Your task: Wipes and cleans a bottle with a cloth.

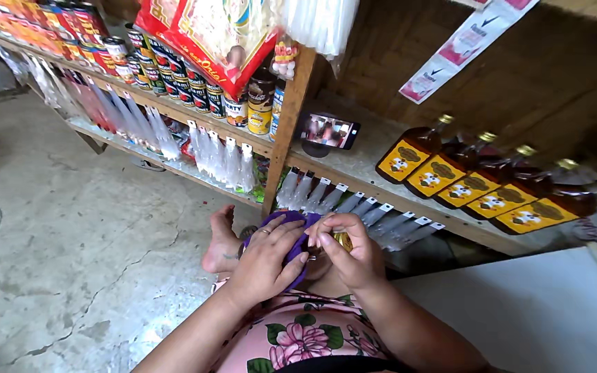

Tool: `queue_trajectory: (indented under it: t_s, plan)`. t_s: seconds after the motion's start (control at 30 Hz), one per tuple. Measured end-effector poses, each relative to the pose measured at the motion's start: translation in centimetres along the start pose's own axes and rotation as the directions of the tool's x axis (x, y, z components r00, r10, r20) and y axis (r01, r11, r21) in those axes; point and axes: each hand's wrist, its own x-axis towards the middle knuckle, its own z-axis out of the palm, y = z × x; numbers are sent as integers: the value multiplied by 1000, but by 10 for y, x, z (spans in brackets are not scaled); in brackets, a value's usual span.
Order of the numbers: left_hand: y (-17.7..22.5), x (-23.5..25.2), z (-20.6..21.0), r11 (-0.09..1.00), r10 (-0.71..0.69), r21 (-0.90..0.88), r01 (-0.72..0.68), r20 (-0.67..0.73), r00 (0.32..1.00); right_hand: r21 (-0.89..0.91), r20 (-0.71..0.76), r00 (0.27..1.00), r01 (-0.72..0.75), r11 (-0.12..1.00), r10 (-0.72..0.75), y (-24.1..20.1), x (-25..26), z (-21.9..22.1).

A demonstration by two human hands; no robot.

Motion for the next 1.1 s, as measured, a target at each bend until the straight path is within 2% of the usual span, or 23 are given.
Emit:
queue_trajectory:
  t_s: [0.17, 0.33, 0.53, 0.6, 0.7, 0.8, 0.97, 1.1]
  plan:
    - [-2, 1, 0, 997, -21, 76, 21, -11, 1000, -57, -41, 994, -103, 993, 101, -9, 2, -1]
    - [6, 2, 9, 991, -59, 113, 64, -47, 997, 233, -262, 944, -141, 962, 201, -13, -5, 15]
    - [13, -2, 14, 988, -36, 147, 50, -91, 995, 451, -303, 934, -35, 892, 190, -13, 3, 19]
    - [18, -2, 11, 983, -19, 176, 41, -123, 992, 502, -257, 953, -10, 865, 160, -14, 11, 20]
    - [25, -2, 3, 978, 9, 206, 28, -173, 985, 504, -58, 998, 24, 863, 6, -17, 16, 24]
    - [21, -4, 2, 975, 34, 220, 20, -239, 970, 482, 97, 989, 55, 874, -116, -13, 20, 25]
    - [9, -9, 6, 981, 19, 191, 31, -255, 967, 465, 209, 969, 22, 885, -134, -2, 25, 26]
    - [0, -12, -5, 995, 14, 95, -1, -138, 990, 484, 290, 948, -28, 875, -130, -1, 27, 24]
